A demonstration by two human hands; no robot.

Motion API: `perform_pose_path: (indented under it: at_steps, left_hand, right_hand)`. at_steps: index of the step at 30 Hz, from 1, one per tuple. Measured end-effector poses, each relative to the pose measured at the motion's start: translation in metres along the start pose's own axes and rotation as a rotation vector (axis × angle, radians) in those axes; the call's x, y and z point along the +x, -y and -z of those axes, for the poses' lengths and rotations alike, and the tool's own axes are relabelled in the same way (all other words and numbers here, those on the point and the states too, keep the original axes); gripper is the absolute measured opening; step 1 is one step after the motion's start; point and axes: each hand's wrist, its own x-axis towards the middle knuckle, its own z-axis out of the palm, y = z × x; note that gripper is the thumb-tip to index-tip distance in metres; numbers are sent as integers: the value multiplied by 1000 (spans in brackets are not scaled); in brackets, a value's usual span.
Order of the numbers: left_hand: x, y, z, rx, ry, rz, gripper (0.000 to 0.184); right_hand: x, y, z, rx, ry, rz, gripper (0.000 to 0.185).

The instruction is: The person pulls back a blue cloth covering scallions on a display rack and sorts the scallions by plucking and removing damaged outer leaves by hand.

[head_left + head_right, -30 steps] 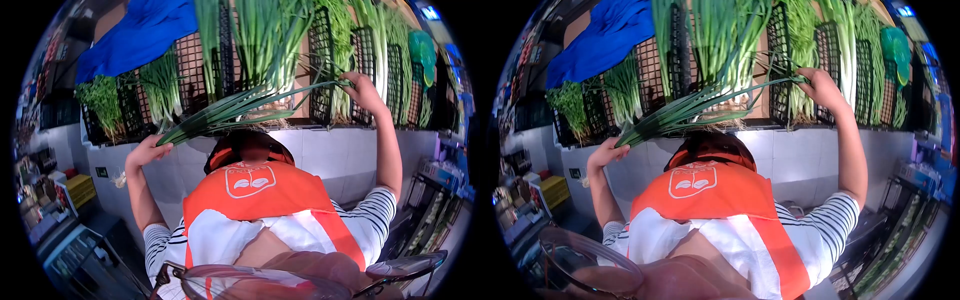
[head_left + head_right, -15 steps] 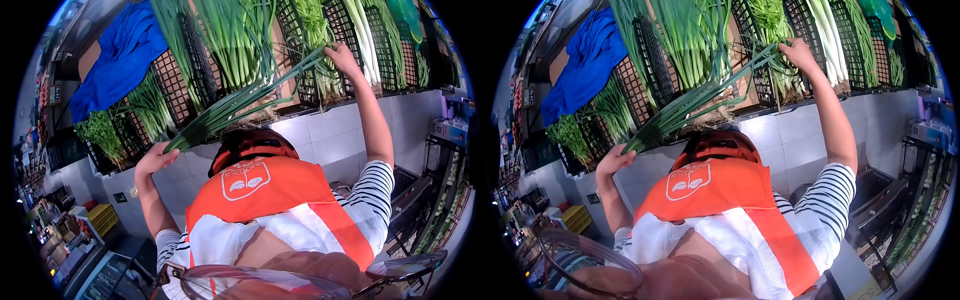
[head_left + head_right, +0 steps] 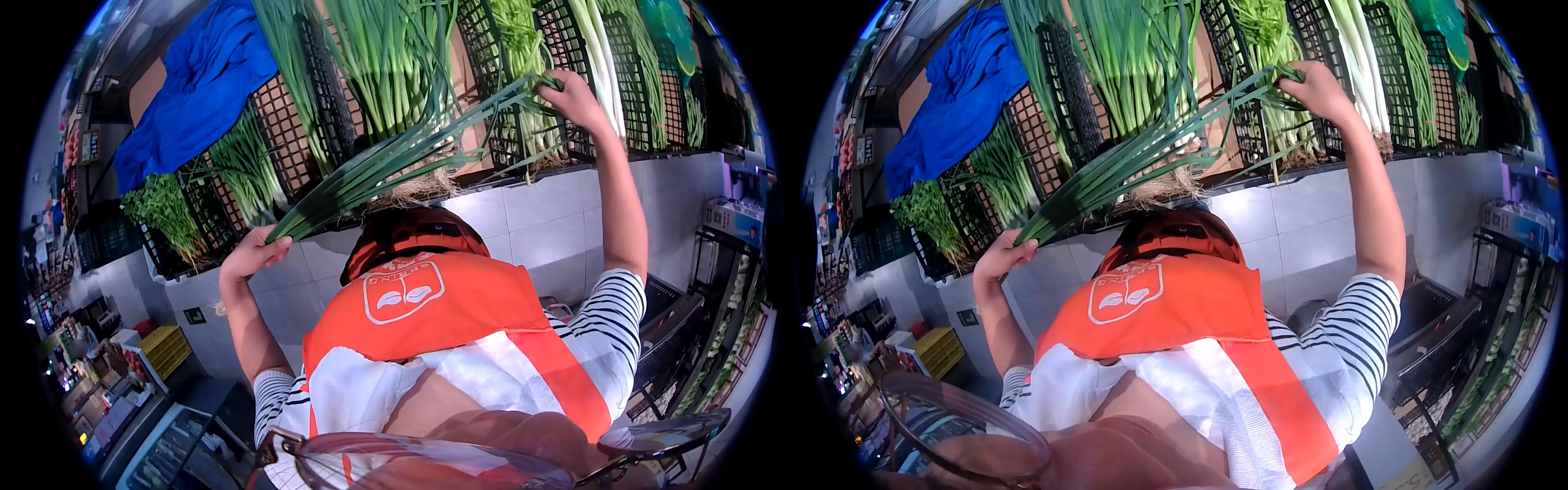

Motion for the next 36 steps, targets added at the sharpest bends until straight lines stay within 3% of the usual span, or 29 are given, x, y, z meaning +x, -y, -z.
perform_pose_path:
  at_steps: [2,3,7,10,16,19,23,26,28,30,32,33,36]
  left_hand:
    - [2,-2,-1,13,22,-34,30]
    - [5,-2,0,29,37,-58,30]
    - [12,-7,-1,20,82,-80,31]
    - [12,-14,-6,9,57,-82,29]
    - [19,-9,-6,-19,82,-99,29]
    - [13,-10,-3,18,70,-79,29]
    - [2,-4,-3,-23,15,-40,28]
    - [4,-6,1,-21,16,-20,27]
    - [4,-8,1,8,24,-32,27]
    - [4,-7,2,7,23,-31,27]
    - [5,-5,2,2,25,-30,27]
    - [5,-5,3,-3,27,-31,28]
    - [5,-6,3,9,21,-40,28]
  right_hand:
    - [9,-22,-17,-13,-171,-12,31]
    - [10,0,-11,-3,-63,-203,41]
    - [23,-17,-30,-187,-338,-180,55]
    - [29,-29,-30,26,-300,-311,59]
    - [29,-31,-32,162,-332,-329,48]
    - [23,-36,-22,79,-466,-358,40]
    - [13,-31,-5,316,-425,-322,19]
    - [7,-3,25,-145,-501,-398,18]
    - [-3,8,43,-369,-904,-44,18]
    - [-21,46,62,-284,-1076,83,22]
    - [-36,67,80,-450,-1119,310,24]
    - [-44,85,76,-503,-1053,312,21]
    - [-46,95,45,-530,-570,510,37]
